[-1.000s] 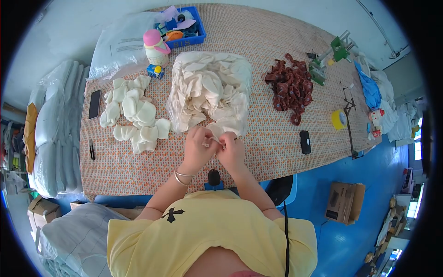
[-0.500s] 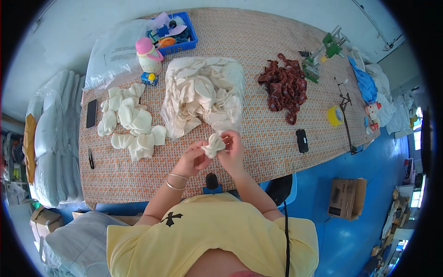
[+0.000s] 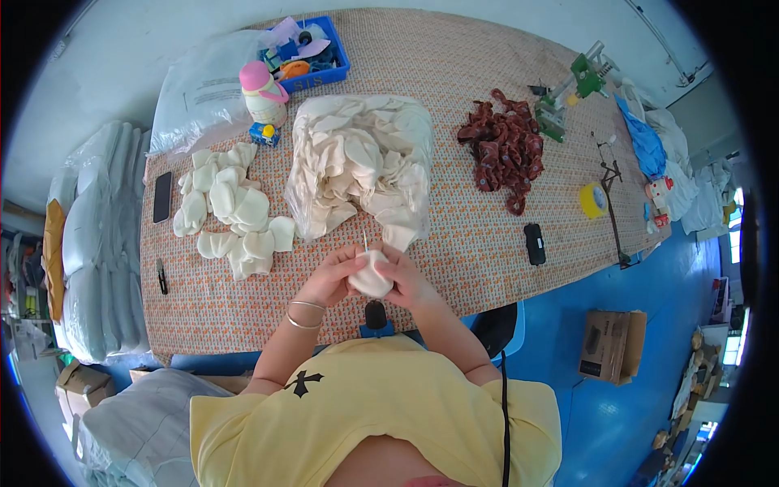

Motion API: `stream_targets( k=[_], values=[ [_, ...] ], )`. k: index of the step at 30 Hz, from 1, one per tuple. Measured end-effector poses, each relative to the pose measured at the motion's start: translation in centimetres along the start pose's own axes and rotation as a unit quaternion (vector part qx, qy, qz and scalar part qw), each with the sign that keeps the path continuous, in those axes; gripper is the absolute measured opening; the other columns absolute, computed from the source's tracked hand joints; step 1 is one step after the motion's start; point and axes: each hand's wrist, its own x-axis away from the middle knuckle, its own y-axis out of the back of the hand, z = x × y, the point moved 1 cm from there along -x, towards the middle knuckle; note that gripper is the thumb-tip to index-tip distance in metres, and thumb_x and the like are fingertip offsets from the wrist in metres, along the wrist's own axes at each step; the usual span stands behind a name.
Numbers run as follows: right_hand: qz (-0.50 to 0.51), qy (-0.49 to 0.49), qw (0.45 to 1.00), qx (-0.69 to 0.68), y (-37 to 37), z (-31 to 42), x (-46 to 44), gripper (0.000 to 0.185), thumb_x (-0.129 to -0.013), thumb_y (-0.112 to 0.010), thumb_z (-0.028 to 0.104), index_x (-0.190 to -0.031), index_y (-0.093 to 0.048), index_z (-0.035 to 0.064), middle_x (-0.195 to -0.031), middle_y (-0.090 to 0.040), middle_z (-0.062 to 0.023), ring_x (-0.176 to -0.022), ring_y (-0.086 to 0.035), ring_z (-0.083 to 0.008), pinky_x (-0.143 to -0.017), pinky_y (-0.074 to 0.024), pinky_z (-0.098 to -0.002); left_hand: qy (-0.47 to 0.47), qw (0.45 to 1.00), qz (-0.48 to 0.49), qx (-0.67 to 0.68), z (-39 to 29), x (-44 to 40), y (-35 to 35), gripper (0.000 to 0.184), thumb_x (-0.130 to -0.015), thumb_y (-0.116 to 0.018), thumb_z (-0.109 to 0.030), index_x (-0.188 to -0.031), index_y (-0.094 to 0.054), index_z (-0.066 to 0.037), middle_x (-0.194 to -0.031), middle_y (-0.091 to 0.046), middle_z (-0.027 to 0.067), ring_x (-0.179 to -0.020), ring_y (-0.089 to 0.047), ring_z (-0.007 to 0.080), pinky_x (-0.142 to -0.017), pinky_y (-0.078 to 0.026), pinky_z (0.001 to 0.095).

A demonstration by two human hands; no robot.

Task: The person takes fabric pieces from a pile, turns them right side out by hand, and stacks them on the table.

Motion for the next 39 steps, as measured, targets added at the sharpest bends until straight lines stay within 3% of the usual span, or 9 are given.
stream_targets(
  k=[1,5,10,16,20,26,31,37,39],
  values=[
    [-0.001,-0.003,1.000,-0.002,-0.2,0.0,0.0,0.033,-0.086,-0.050,0.006,-0.119,-0.045,0.0039,-0.104,-0.054,-0.0132,-0.080,-0.054,-0.0138,-0.064,-0.0454,-0.0217,0.000,1.000,-0.003,0.002,-0.3,0.1,-0.9,0.019,-0.087,-0.055,-0.019,-0.093,-0.056,-0.001,-0.072,-0.056,0.0075,-0.053,-0.050,0.0101,-0.044,-0.039,0.0165],
    [-0.146,0.107,0.962,0.203,-0.1,1.2,-0.6,0.042,-0.084,-0.051,0.002,-0.124,-0.041,0.0039,-0.109,-0.052,-0.0137,-0.088,-0.054,-0.0157,-0.073,-0.0461,-0.0225,0.021,0.972,-0.218,-0.080,-1.7,0.3,-3.6,0.018,-0.086,-0.058,-0.017,-0.093,-0.057,-0.001,-0.075,-0.058,0.0072,-0.061,-0.055,0.0108,-0.050,-0.044,0.0166],
    [-0.137,0.144,0.932,0.304,-1.4,2.0,-0.9,0.048,-0.080,-0.052,-0.004,-0.126,-0.040,0.0052,-0.115,-0.049,-0.0131,-0.094,-0.053,-0.0189,-0.080,-0.0455,-0.0253,-0.063,0.975,-0.199,-0.081,-0.6,0.1,-1.4,0.018,-0.086,-0.058,-0.012,-0.099,-0.057,0.001,-0.079,-0.060,0.0079,-0.064,-0.057,0.0111,-0.053,-0.047,0.0178],
    [-0.197,0.183,0.929,0.253,-1.0,0.8,-1.3,0.051,-0.078,-0.053,-0.008,-0.126,-0.040,0.0046,-0.123,-0.044,-0.0137,-0.095,-0.054,-0.0208,-0.083,-0.0451,-0.0267,-0.144,0.955,-0.233,-0.110,-0.6,-0.5,-1.2,0.018,-0.087,-0.054,-0.005,-0.103,-0.055,0.003,-0.086,-0.061,0.0107,-0.064,-0.059,0.0123,-0.054,-0.050,0.0182],
    [-0.196,0.286,0.855,0.385,0.8,0.2,-1.4,0.051,-0.078,-0.055,-0.007,-0.125,-0.039,0.0038,-0.123,-0.041,-0.0156,-0.095,-0.054,-0.0207,-0.081,-0.0473,-0.0268,-0.142,0.936,-0.285,-0.149,-1.2,-0.5,-2.2,0.019,-0.086,-0.056,-0.003,-0.103,-0.055,0.003,-0.087,-0.061,0.0098,-0.070,-0.060,0.0130,-0.058,-0.051,0.0189],
    [-0.253,0.200,0.894,0.310,-1.5,1.0,-1.1,0.049,-0.079,-0.057,-0.004,-0.124,-0.040,0.0032,-0.116,-0.046,-0.0159,-0.093,-0.054,-0.0192,-0.074,-0.0493,-0.0240,-0.203,0.941,-0.244,-0.115,-0.3,-1.0,-1.2,0.022,-0.086,-0.055,-0.003,-0.108,-0.053,0.002,-0.090,-0.060,0.0101,-0.075,-0.060,0.0134,-0.062,-0.051,0.0191],
    [-0.257,0.170,0.885,0.348,-1.1,-0.8,-0.8,0.048,-0.079,-0.058,-0.003,-0.123,-0.040,0.0034,-0.107,-0.050,-0.0147,-0.089,-0.055,-0.0176,-0.068,-0.0496,-0.0209,-0.180,0.949,-0.254,-0.052,-0.1,-0.6,-0.7,0.027,-0.086,-0.054,-0.002,-0.112,-0.050,0.001,-0.095,-0.060,0.0104,-0.079,-0.059,0.0130,-0.066,-0.050,0.0190],
    [-0.248,0.199,0.860,0.399,0.8,-1.7,-0.8,0.045,-0.080,-0.058,-0.002,-0.121,-0.042,0.0036,-0.106,-0.052,-0.0130,-0.080,-0.057,-0.0163,-0.062,-0.0485,-0.0215,-0.081,0.957,-0.249,-0.126,-0.5,1.0,-0.6,0.029,-0.082,-0.056,0.002,-0.110,-0.050,0.001,-0.092,-0.059,0.0093,-0.072,-0.057,0.0120,-0.063,-0.049,0.0199],
    [-0.244,0.175,0.843,0.446,1.8,-1.0,-0.9,0.044,-0.079,-0.057,-0.001,-0.121,-0.043,0.0052,-0.107,-0.054,-0.0110,-0.075,-0.058,-0.0171,-0.062,-0.0480,-0.0233,-0.136,0.936,-0.285,-0.157,-1.0,1.6,0.8,0.030,-0.083,-0.056,0.002,-0.112,-0.050,0.001,-0.091,-0.059,0.0086,-0.072,-0.056,0.0110,-0.062,-0.048,0.0190]
  ],
)
